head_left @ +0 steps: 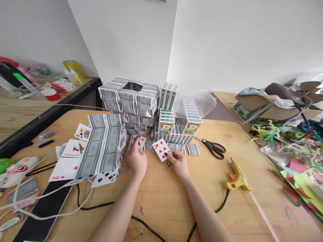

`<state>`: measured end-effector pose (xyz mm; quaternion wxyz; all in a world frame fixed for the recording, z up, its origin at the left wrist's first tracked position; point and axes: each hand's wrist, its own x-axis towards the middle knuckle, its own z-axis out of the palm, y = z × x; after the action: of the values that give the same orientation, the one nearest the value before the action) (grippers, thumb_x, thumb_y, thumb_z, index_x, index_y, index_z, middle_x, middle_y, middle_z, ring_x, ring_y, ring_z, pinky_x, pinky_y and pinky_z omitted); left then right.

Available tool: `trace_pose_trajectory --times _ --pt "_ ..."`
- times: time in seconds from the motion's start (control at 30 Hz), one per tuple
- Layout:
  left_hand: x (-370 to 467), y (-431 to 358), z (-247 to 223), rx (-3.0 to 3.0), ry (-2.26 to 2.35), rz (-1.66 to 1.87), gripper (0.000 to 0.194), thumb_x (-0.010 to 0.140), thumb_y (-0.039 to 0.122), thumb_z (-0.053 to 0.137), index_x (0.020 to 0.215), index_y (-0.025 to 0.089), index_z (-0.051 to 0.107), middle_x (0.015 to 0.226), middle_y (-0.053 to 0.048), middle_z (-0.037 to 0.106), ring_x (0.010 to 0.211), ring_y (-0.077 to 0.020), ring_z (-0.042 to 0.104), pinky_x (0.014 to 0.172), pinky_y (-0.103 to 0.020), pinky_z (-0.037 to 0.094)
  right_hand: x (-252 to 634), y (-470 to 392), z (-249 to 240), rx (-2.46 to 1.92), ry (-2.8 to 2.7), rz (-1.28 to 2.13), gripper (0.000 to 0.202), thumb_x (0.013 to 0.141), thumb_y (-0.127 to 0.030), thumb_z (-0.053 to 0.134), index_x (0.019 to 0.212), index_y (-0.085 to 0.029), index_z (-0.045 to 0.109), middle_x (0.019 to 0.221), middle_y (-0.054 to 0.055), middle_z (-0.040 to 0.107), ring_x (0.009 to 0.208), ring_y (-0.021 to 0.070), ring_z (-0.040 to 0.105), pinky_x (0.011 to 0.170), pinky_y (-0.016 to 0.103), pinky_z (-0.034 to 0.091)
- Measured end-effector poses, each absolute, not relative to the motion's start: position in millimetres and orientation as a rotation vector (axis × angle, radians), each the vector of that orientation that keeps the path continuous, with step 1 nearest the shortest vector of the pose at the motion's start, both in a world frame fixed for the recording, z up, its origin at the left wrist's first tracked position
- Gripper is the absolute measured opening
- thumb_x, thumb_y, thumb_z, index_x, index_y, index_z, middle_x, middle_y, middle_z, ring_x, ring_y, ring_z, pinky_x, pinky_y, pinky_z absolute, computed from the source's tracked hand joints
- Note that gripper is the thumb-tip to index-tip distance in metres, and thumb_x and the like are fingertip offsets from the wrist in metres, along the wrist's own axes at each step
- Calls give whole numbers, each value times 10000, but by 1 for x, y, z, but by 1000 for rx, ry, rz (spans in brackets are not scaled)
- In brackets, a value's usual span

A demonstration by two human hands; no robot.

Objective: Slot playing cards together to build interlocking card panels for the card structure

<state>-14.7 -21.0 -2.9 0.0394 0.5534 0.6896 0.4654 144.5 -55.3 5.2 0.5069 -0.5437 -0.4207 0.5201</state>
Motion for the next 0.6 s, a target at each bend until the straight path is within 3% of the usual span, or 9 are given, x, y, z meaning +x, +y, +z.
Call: trace_pose_trajectory --times 0.1,0.23,0.43,0.6 --pt "-18 -23 2 1523 2167 1623 392 795 93 362 1142 188 519 935 -86 657 783 -180 620 676 -299 482 144 -57 7 -1345 -1026 1268 330 637 -441 617 743 -129 600 439 -29 505 336 73 405 287 173 301" --pt "-12 -29 7 1678 1985 1721 317 816 182 405 1095 173 556 1006 -90 642 857 -177 613 718 -273 482 142 -57 9 -1336 -1026 1288 335 666 -481 583 693 -148 553 407 -36 500 309 75 404 287 175 302" --pt "6 -37 8 2202 1220 1306 270 801 210 460 1028 224 604 1024 -41 642 961 -165 586 860 -293 463 141 -57 9 -1195 -1022 1346 353 719 -524 513 769 -174 514 563 -5 591 438 124 562 423 228 462" --pt "6 -36 14 2270 1071 1179 272 791 214 476 1031 239 603 1132 -29 584 1147 -203 451 996 -434 340 143 -56 8 -1177 -1010 1329 380 697 -537 530 786 -168 545 688 24 621 558 151 607 531 277 516"
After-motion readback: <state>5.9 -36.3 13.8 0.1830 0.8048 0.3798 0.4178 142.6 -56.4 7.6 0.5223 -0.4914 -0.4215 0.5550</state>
